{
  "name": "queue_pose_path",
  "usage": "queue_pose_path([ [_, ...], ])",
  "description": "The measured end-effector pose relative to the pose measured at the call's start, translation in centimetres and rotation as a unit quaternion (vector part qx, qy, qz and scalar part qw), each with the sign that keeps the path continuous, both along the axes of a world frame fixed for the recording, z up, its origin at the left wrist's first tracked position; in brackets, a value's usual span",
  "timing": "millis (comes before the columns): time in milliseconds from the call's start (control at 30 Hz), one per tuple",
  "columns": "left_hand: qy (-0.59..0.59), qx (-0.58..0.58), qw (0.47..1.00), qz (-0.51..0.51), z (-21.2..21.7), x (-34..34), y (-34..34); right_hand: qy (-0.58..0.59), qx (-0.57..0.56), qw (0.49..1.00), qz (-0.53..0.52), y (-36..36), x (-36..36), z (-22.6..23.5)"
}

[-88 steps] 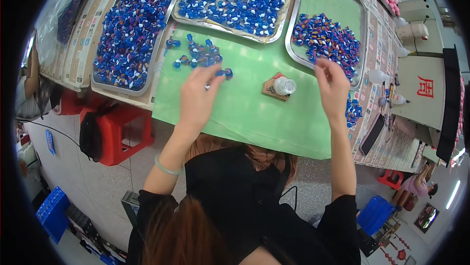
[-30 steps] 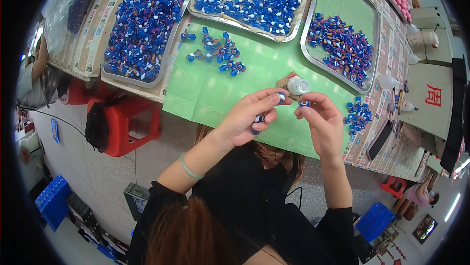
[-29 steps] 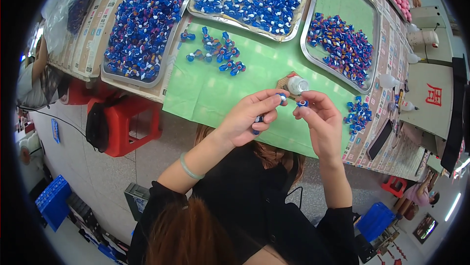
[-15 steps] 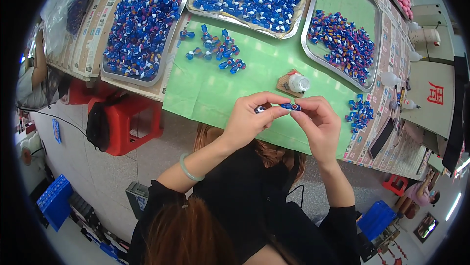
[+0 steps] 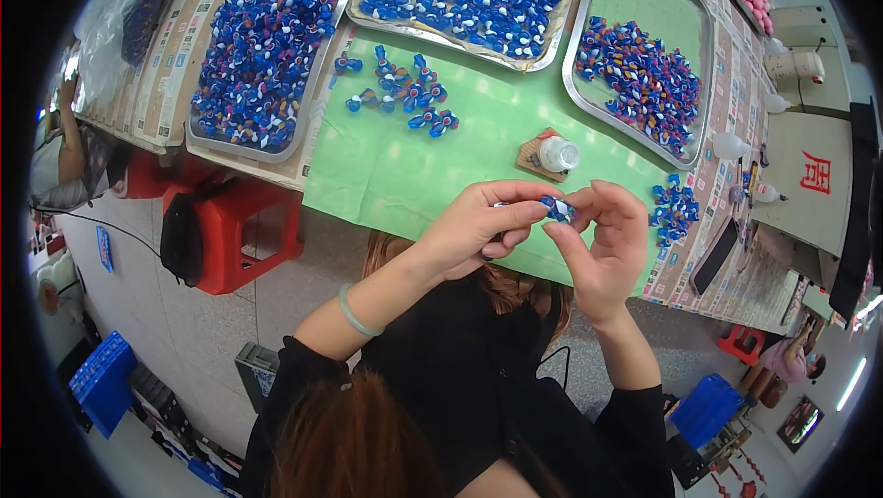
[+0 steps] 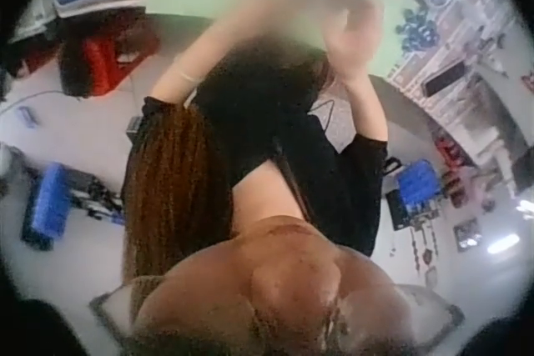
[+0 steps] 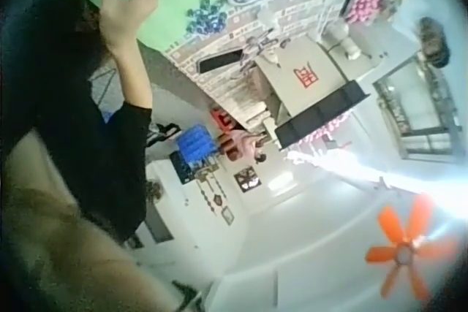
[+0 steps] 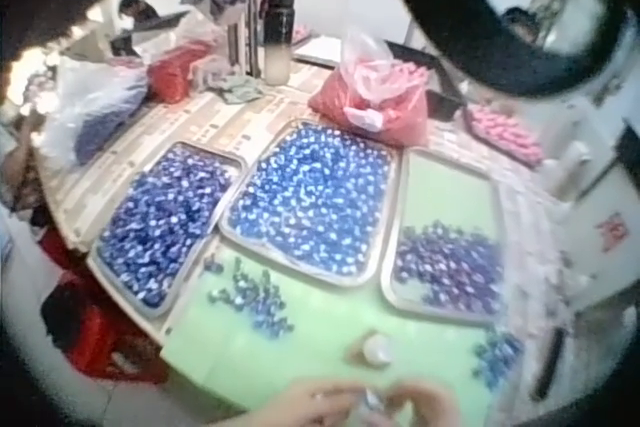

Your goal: Assembling small blue plastic toy components using glue at a factory workbench.

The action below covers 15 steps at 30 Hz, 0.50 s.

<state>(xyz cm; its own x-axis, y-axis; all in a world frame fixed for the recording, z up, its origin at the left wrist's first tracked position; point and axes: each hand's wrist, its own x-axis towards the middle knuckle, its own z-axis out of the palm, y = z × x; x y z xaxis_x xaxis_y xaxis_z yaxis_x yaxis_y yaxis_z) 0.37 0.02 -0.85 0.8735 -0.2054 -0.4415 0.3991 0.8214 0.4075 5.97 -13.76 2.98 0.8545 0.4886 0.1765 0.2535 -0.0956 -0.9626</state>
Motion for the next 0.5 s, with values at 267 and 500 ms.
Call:
queue_pose_path([
  [267, -0.076, 0.749, 0.649, 0.115, -2.9, 0.0, 4.9, -0.130, -0.228, 0.962, -0.075, -2.0, 7.2, -2.3],
  [500, 0.011, 0.073, 0.979, 0.192, -1.7, -0.3, 6.3, -0.257, -0.406, 0.877, -0.016, -1.1, 14.7, -4.9],
])
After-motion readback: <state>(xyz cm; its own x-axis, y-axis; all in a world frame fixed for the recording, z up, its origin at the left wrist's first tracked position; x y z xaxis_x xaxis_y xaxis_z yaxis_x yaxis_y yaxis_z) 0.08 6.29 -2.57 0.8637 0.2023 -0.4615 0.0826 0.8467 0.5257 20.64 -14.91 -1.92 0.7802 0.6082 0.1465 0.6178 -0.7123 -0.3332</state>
